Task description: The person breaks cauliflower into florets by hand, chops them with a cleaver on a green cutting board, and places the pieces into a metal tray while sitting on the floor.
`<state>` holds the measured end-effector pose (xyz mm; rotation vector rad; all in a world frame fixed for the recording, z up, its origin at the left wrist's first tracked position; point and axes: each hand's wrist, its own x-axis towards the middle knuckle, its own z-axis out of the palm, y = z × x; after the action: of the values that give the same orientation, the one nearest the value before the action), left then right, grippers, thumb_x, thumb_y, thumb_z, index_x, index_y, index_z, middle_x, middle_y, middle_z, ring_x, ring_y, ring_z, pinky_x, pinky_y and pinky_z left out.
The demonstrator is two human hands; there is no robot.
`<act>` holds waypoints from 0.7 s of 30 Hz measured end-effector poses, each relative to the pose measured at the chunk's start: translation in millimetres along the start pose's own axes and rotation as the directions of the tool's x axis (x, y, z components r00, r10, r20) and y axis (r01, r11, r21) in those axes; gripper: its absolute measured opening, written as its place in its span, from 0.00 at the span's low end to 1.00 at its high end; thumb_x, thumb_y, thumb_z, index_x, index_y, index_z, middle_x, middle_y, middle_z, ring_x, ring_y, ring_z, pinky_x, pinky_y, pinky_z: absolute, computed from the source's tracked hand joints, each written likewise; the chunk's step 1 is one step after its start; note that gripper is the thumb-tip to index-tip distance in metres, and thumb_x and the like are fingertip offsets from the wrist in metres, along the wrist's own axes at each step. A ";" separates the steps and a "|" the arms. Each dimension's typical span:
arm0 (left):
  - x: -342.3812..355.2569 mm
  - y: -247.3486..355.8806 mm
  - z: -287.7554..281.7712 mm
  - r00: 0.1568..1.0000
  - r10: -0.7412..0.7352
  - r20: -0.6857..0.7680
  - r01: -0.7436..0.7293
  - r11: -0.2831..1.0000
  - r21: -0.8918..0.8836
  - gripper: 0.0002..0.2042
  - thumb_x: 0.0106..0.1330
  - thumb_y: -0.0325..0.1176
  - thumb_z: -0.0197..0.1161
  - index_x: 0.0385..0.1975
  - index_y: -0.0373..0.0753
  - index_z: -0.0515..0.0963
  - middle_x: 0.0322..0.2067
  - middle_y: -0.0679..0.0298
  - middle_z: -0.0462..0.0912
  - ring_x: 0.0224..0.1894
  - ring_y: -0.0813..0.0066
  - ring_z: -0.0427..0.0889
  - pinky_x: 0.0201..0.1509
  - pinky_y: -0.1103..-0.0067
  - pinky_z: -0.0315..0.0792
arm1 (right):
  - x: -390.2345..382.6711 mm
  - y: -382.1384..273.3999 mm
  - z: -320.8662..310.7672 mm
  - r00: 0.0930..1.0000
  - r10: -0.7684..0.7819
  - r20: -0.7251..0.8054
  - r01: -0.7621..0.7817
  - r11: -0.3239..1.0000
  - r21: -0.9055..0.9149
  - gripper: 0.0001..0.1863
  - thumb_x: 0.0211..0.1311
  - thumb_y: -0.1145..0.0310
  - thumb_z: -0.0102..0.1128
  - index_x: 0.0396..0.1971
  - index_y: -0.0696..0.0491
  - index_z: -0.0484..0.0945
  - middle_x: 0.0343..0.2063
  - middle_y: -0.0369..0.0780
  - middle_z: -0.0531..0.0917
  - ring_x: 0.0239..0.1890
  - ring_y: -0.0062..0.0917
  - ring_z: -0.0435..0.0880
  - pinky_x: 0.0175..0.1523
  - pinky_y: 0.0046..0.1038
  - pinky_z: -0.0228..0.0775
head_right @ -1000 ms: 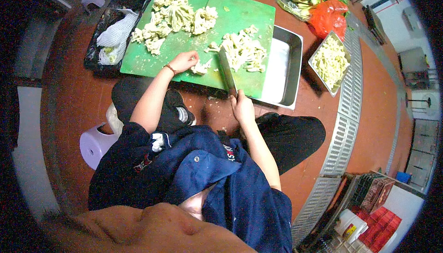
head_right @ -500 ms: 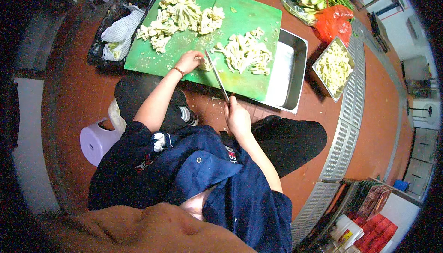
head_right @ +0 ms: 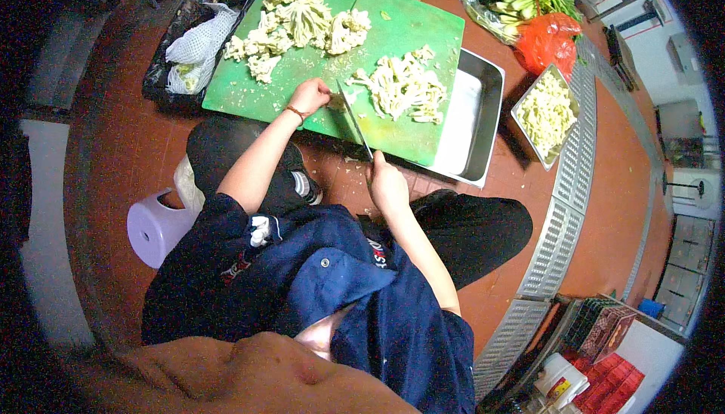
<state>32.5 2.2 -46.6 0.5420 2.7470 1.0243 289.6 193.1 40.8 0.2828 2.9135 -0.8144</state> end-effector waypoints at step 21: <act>-0.1 3.9 7.4 0.993 -0.007 -0.116 0.002 0.999 -0.048 0.08 0.52 0.25 0.71 0.32 0.38 0.81 0.34 0.53 0.85 0.38 0.55 0.85 0.45 0.67 0.79 | -2.3 2.9 -9.9 0.999 -0.034 -0.026 0.030 0.989 -0.143 0.12 0.69 0.61 0.56 0.41 0.53 0.70 0.25 0.51 0.84 0.29 0.49 0.85 0.34 0.50 0.76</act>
<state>35.6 9.3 -49.5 0.4837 2.8138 1.1519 291.9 200.3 48.1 0.2370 2.9915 -0.6059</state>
